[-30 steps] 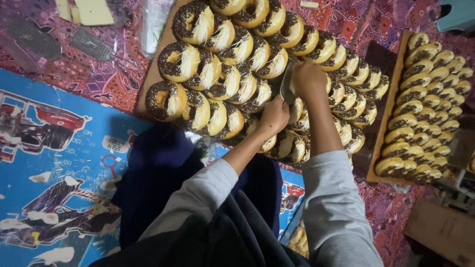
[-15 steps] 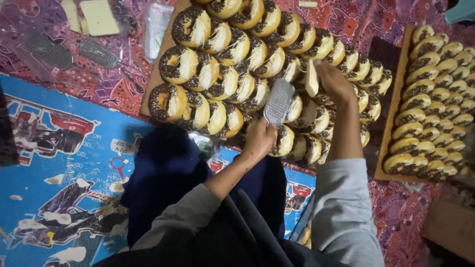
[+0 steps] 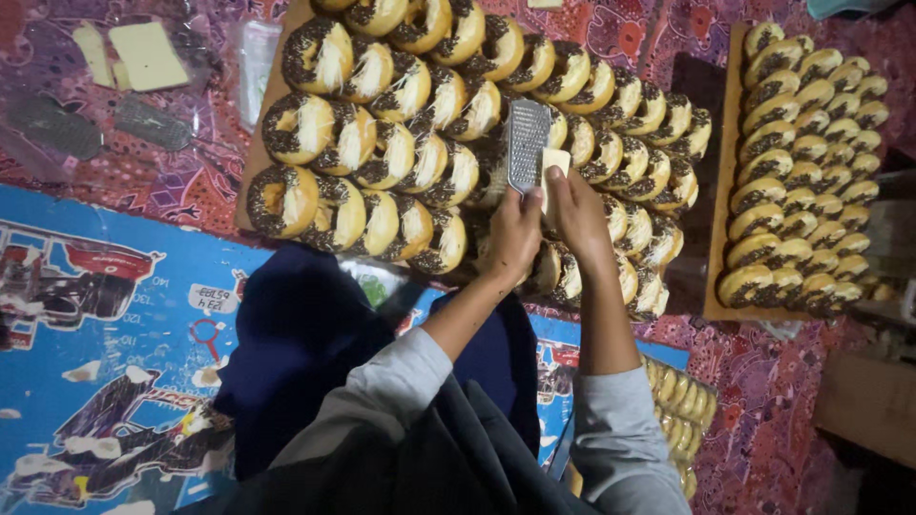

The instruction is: The person grates cheese onto rows of crescent-shaped pastries using a handheld grater. The person holds the grater in one hand and a block of cheese in the other, moving along the rows to cover each pastry.

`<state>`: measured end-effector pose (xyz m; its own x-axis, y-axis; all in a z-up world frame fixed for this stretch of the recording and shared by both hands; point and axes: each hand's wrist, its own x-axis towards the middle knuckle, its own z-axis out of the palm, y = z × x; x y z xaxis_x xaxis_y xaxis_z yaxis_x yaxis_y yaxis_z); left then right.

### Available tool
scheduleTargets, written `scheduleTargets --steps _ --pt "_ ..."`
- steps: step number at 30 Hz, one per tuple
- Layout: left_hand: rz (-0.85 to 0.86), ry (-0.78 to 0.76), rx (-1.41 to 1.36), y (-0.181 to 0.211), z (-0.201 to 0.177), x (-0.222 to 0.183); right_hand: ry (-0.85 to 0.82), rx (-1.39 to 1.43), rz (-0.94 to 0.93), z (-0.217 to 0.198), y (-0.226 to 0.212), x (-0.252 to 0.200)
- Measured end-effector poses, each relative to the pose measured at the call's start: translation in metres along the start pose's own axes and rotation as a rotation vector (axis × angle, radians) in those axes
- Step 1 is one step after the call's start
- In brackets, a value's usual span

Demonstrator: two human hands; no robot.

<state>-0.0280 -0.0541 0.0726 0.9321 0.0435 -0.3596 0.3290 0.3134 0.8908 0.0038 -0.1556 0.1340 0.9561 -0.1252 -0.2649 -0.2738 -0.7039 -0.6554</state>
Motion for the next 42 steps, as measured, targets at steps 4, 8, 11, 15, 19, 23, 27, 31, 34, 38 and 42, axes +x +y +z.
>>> scheduleTargets --steps 4,8,11,15,19,23,27,31,34,38,42 --pt "-0.070 -0.073 0.055 -0.020 -0.004 0.008 0.075 -0.113 0.145 -0.011 0.008 0.008" --pt "0.115 -0.052 0.044 -0.047 -0.001 0.031 0.083 -0.293 0.134 -0.023 0.001 0.028" --pt "0.078 -0.092 0.135 -0.064 0.013 0.044 0.055 -0.412 0.109 -0.021 -0.006 0.042" --pt "0.097 -0.020 0.281 -0.080 0.034 0.057 0.031 -0.727 0.036 -0.011 -0.008 0.060" --pt "0.149 -0.016 0.284 -0.093 0.039 0.063 0.022 -0.806 0.095 0.000 0.005 0.079" --pt "0.137 -0.036 0.297 -0.093 0.037 0.063 0.044 -0.834 0.085 0.013 0.018 0.100" --pt "0.130 -0.066 0.318 -0.080 0.030 0.053 0.022 -0.853 0.095 0.018 0.029 0.118" --pt "0.040 -0.134 0.292 -0.068 0.012 0.025 -0.072 -0.843 0.174 0.018 0.032 0.137" --pt "0.030 -0.116 0.507 -0.069 -0.006 -0.005 -0.102 -0.771 0.180 0.010 0.034 0.142" --pt "0.196 -0.071 0.413 -0.075 -0.018 -0.016 -0.171 -0.500 0.117 -0.023 0.039 0.133" --pt "0.041 -0.136 0.333 -0.075 -0.008 -0.010 -0.116 -0.471 0.106 -0.056 0.034 0.106"
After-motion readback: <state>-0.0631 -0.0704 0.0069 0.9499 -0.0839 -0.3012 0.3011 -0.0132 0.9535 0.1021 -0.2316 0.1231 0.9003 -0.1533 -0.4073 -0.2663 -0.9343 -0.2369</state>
